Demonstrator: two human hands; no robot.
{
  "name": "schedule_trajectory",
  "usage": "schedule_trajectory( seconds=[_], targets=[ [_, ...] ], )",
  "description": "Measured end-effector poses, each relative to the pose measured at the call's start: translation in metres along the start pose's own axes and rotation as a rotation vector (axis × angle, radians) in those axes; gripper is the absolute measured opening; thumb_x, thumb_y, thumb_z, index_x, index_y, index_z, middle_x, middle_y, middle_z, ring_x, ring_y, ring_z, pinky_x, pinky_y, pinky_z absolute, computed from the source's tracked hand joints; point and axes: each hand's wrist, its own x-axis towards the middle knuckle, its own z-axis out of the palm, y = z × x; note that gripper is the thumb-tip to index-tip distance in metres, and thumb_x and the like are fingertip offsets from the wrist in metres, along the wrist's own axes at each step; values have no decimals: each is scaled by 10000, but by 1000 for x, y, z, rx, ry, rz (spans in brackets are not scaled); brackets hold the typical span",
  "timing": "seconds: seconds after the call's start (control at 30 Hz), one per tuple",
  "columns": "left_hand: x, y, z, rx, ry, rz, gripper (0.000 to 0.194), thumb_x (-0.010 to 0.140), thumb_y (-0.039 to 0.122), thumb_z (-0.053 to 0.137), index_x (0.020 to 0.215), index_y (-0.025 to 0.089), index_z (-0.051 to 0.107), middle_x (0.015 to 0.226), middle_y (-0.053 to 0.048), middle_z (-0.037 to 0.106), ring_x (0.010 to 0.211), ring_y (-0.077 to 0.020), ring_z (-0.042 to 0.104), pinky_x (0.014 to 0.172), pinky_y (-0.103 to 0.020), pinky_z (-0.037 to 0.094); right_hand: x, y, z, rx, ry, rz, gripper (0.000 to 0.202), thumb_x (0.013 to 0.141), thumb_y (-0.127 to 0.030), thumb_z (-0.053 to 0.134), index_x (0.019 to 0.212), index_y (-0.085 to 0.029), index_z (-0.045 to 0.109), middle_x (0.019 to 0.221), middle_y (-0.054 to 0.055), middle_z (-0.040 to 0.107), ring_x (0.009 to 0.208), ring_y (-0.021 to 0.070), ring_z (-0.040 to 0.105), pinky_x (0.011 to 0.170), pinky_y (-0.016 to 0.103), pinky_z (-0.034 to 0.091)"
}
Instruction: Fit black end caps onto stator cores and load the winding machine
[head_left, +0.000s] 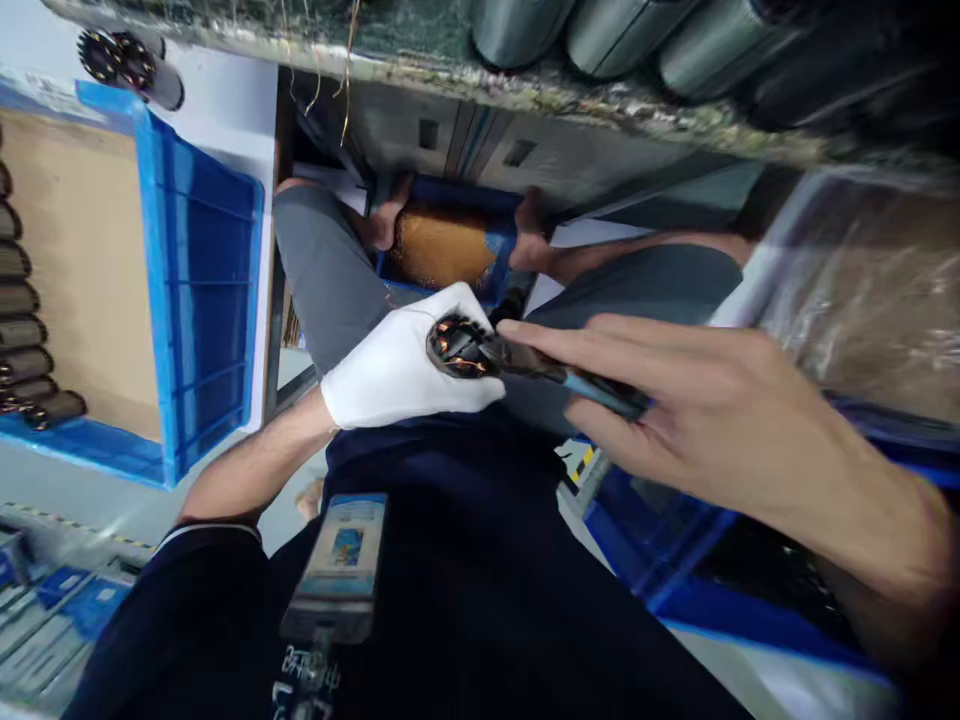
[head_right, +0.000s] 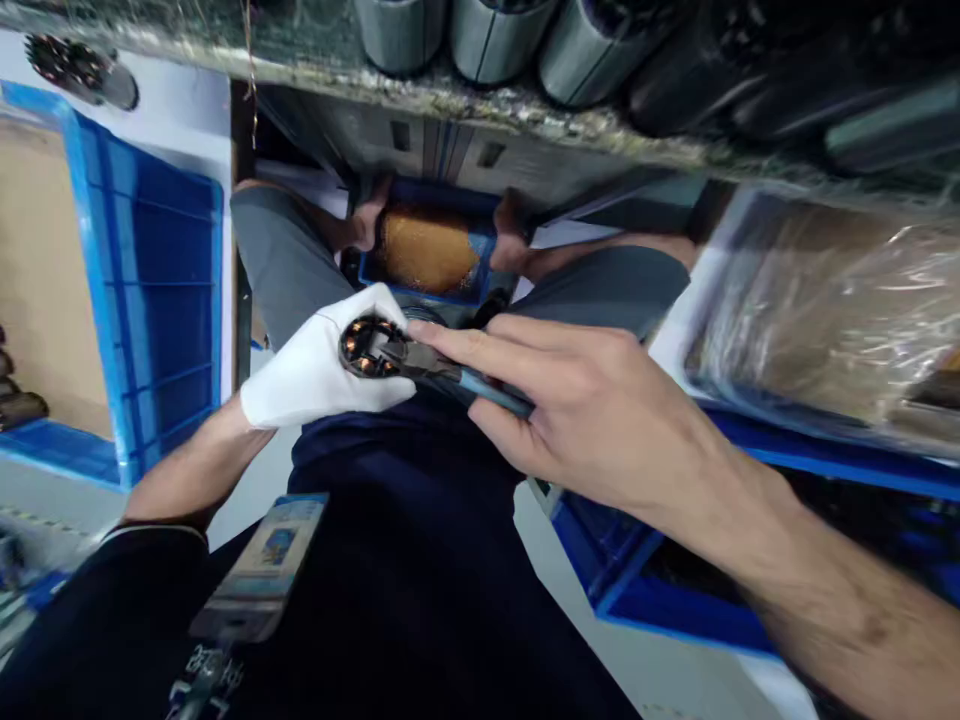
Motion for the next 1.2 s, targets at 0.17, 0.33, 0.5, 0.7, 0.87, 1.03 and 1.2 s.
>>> schedule_trajectory(
  seconds=[0.17, 0.33, 0.5, 0.7, 0.87, 1.03, 1.2],
  targets=[
    [4, 5, 9, 253, 127, 60, 283, 800, 190, 811, 959, 199, 577, 830, 38, 634, 712, -115, 525, 675, -269, 425, 8, -4, 5, -84, -19, -58, 635, 1062, -224, 603, 1696, -239, 602, 1141, 117, 597, 962, 290, 628, 793, 411, 525],
    [7, 6, 13, 407, 63, 5, 342, 795, 224, 867, 926, 220, 551, 814, 29, 645, 720, -150, 558, 680, -307, 438, 3, -3, 5, -261, 7, -85, 611, 1100, -194, 557, 1709, -241, 589, 936, 49, 599, 751, 246, 555, 632, 408, 419],
    [8, 0, 21, 513, 53, 57, 366, 798, 218, 864, 950, 237, 530, 864, -1, 685, 748, -196, 656, 718, -362, 500, 1, 4, 5, -23, 18, 12, 585, 1122, -202, 581, 1703, -264, 600, 984, 14, 680, 709, 172, 614, 666, 360, 499],
    [9, 3, 29, 582, 66, 60, 363, 786, 228, 818, 910, 242, 477, 814, -1, 659, 650, -191, 590, 633, -370, 440, 4, 6, 13, -129, 39, -39, 607, 1075, -191, 590, 1680, -216, 635, 1048, 84, 686, 886, 274, 667, 761, 431, 531],
    [10, 1, 26, 322, -64, -36, 263, 800, 246, 806, 915, 214, 572, 873, -15, 703, 784, -205, 653, 739, -357, 530, 3, 12, 11, 15, -51, 10, 626, 1076, -201, 626, 1698, -272, 619, 1031, 20, 793, 731, 191, 716, 618, 361, 505],
    [15, -14, 33, -454, -159, -328, 257, 787, 306, 851, 940, 159, 706, 880, -19, 724, 789, -150, 620, 746, -273, 512, 8, 24, 20, 214, -44, 127, 547, 1086, -308, 730, 1628, -254, 684, 1430, 68, 807, 1183, 268, 827, 1000, 367, 652],
    [12, -29, 65, -927, -100, -417, 413, 876, 518, 824, 991, 133, 733, 974, -91, 731, 928, -203, 704, 921, -321, 579, 1, 24, 38, 433, 86, 177, 627, 914, -374, 977, 1476, -221, 747, 1264, 83, 827, 1085, 253, 818, 992, 334, 644]
  ],
)
